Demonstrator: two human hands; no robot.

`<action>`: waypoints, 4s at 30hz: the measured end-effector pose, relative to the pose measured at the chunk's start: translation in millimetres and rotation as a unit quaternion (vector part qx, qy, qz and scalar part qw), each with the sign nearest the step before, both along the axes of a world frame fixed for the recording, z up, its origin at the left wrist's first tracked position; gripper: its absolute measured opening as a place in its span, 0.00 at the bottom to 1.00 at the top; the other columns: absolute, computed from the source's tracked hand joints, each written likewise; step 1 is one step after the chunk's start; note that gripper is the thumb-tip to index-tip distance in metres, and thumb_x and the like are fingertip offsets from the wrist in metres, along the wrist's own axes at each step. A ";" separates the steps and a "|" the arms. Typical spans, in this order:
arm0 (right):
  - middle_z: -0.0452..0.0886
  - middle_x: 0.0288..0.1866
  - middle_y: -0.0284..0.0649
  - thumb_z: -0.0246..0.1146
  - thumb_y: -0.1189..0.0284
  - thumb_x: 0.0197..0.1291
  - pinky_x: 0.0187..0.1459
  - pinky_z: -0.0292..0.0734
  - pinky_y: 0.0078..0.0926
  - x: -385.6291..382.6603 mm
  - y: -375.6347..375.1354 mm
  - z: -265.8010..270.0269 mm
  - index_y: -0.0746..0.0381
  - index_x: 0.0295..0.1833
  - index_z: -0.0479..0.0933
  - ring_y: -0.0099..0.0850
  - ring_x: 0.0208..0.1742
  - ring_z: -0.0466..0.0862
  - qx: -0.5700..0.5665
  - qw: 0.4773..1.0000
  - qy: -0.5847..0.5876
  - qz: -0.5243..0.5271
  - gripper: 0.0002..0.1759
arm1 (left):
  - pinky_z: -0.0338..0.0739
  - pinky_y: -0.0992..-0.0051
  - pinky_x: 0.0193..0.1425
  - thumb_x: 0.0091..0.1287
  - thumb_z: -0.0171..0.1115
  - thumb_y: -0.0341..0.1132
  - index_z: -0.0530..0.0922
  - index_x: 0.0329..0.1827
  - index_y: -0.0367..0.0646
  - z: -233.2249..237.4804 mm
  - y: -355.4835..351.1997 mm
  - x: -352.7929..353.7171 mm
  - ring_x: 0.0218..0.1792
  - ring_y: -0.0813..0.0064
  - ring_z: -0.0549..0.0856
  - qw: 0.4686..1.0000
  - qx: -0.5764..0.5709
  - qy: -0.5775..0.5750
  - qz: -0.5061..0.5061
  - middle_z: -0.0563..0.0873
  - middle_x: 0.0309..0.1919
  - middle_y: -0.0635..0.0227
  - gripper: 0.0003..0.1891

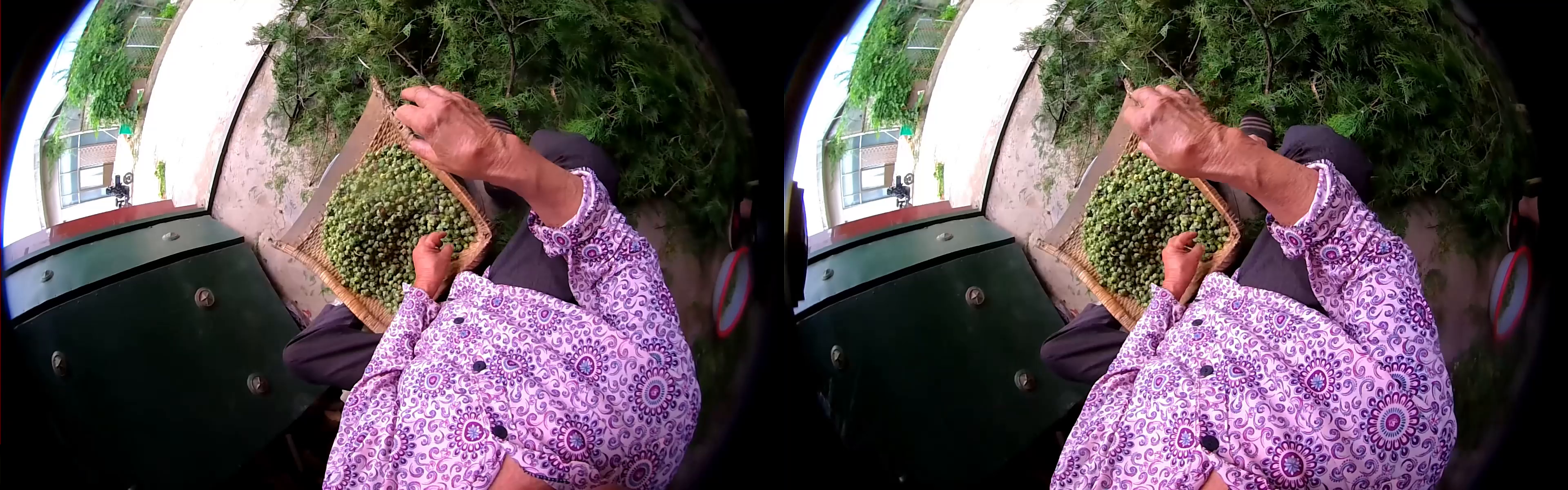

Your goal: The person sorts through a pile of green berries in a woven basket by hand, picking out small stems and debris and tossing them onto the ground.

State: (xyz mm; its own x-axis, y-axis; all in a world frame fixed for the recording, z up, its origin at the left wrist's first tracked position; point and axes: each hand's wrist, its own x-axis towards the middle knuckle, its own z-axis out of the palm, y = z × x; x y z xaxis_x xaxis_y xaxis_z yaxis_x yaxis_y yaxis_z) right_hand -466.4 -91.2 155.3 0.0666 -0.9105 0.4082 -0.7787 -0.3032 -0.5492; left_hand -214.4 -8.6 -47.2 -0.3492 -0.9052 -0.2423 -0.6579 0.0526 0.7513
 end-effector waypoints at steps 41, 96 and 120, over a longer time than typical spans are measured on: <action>0.81 0.29 0.41 0.60 0.80 0.48 0.30 0.79 0.19 82.8 12.0 -61.1 0.72 0.42 0.77 0.24 0.26 0.81 0.499 0.742 -0.348 0.281 0.13 | 0.76 0.74 0.36 0.64 0.54 0.26 0.73 0.45 0.39 149.2 -29.9 15.0 0.28 0.78 0.77 0.729 0.266 0.592 0.217 0.79 0.33 0.66 0.07; 0.69 0.56 0.57 0.63 0.71 0.50 0.57 0.68 0.39 13.6 -12.2 -3.8 0.67 0.54 0.70 0.48 0.55 0.73 -0.072 0.995 0.063 -0.042 0.24 | 0.76 0.75 0.35 0.46 0.64 0.28 0.82 0.41 0.40 9.7 -15.9 95.7 0.29 0.74 0.81 0.991 0.014 -0.120 -0.061 0.82 0.28 0.64 0.16; 0.73 0.36 0.47 0.63 0.74 0.48 0.41 0.75 0.38 35.9 -4.8 -12.2 0.68 0.34 0.69 0.44 0.41 0.78 0.031 0.997 0.025 0.062 0.12 | 0.75 0.60 0.32 0.53 0.54 0.30 0.77 0.29 0.41 -3.6 -4.5 96.7 0.29 0.55 0.81 0.951 -0.024 -0.294 -0.098 0.81 0.28 0.56 0.05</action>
State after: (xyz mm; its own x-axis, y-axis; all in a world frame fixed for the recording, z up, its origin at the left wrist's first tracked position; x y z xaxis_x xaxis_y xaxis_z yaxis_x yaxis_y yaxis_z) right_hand -430.5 -96.0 143.1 0.1996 -0.9170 0.3453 -0.7638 -0.3663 -0.5315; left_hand -117.7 -13.2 -50.7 -0.3285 -0.8518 -0.4081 -0.9374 0.2412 0.2511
